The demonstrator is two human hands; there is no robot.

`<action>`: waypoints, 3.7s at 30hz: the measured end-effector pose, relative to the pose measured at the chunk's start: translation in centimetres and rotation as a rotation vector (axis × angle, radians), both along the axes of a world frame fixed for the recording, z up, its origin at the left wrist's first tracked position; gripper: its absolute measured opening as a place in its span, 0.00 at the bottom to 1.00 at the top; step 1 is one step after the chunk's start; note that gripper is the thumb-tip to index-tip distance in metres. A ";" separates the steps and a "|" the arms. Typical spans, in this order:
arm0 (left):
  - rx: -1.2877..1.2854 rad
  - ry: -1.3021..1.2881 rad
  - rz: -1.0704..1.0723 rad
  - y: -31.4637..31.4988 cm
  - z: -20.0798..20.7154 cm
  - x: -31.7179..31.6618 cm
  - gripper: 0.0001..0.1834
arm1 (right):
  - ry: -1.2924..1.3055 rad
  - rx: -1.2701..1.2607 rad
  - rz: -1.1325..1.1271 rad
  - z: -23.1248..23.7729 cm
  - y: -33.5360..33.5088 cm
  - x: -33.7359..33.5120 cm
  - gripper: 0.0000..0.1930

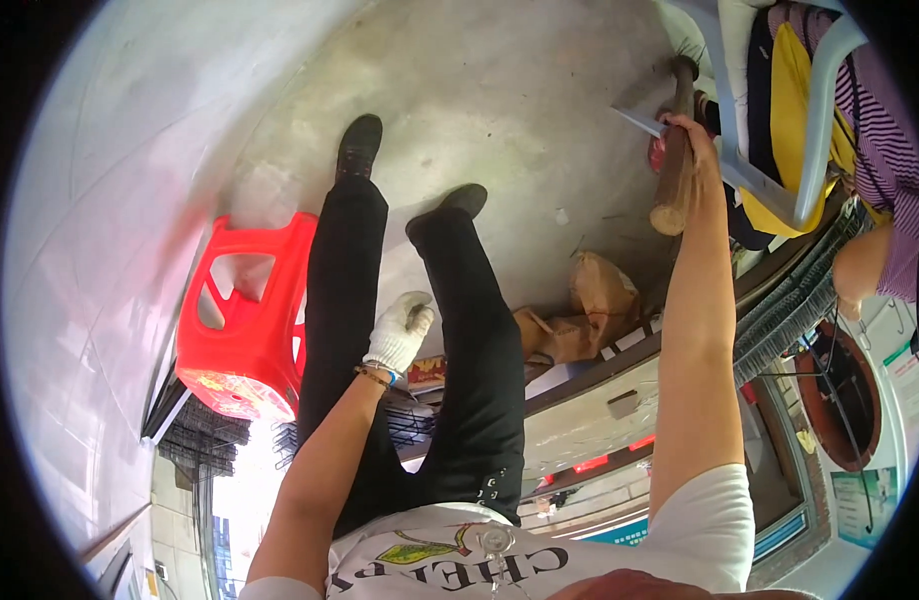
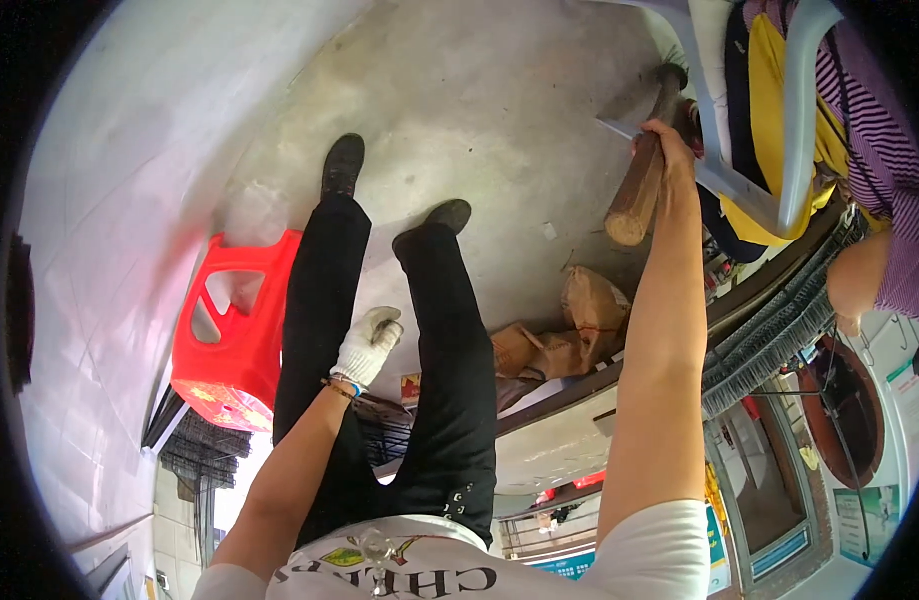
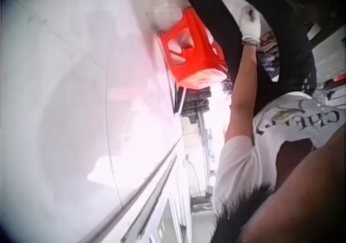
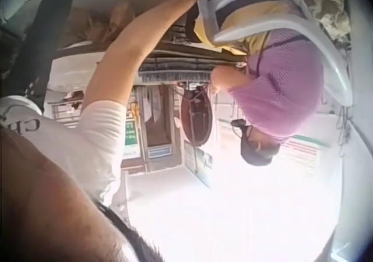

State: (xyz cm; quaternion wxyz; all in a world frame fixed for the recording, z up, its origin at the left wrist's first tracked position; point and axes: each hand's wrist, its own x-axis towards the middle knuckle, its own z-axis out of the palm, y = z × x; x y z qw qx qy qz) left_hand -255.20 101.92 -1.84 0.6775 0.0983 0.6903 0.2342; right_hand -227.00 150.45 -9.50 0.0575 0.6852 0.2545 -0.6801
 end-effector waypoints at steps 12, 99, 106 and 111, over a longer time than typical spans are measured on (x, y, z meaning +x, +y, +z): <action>-0.075 -0.109 0.094 0.6 0.3 -1.6 0.12 | -0.098 0.236 0.003 -0.5 -4.2 -1.8 0.09; -0.158 -0.095 -0.490 6.8 6.6 -9.0 0.13 | -0.015 -0.167 -1.558 15.9 -57.2 -2.8 0.14; -0.070 -0.025 -0.620 12.2 11.7 -10.6 0.15 | -0.004 -0.112 -1.526 27.8 -58.9 -9.8 0.14; -0.165 0.003 -0.706 13.4 15.9 -9.0 0.19 | 0.088 0.002 -1.432 38.0 -61.5 -13.2 0.16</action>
